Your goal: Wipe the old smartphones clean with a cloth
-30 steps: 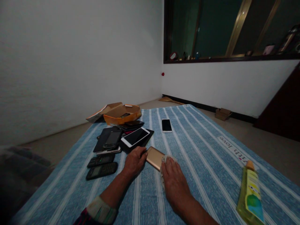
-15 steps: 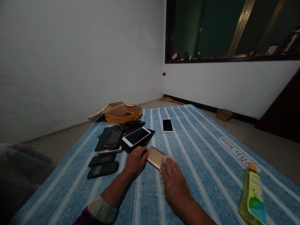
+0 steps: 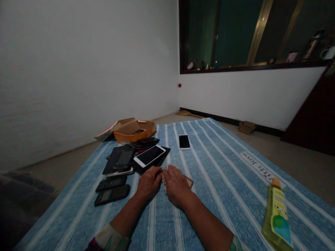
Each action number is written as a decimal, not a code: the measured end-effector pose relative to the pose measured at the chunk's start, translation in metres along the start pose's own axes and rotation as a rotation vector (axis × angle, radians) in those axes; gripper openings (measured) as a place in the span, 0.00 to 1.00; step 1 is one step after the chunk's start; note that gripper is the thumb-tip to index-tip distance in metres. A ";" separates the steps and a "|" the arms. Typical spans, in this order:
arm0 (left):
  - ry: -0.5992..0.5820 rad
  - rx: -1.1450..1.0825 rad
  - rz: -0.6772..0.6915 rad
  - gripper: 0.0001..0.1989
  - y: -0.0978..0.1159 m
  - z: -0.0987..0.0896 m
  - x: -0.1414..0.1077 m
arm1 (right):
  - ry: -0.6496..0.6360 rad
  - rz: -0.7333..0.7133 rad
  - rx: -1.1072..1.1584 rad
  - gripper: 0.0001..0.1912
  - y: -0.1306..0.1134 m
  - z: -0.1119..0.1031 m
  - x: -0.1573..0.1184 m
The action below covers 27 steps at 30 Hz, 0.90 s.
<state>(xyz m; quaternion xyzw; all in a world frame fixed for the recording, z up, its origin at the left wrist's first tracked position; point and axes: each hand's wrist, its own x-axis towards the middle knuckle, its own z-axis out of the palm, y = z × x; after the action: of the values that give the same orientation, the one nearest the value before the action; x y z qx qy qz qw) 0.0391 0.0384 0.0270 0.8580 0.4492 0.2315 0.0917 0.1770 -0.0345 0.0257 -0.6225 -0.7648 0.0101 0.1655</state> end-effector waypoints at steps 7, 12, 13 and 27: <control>-0.012 0.002 -0.003 0.09 0.000 0.000 -0.001 | 0.016 -0.013 0.014 0.23 0.007 0.005 0.007; -0.031 0.022 0.003 0.08 0.001 -0.002 0.000 | 0.024 -0.019 0.043 0.23 0.008 0.006 0.016; -0.037 0.027 0.010 0.08 0.001 -0.002 0.000 | 0.030 -0.015 0.040 0.23 0.007 0.007 0.016; -0.097 0.130 0.060 0.11 0.010 -0.004 -0.002 | 0.112 0.076 -0.101 0.26 0.024 0.012 -0.046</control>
<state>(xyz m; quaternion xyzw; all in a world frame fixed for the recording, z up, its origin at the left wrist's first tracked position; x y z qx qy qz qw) 0.0433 0.0313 0.0336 0.8854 0.4325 0.1629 0.0504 0.2046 -0.0707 -0.0018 -0.6583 -0.7297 -0.0570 0.1761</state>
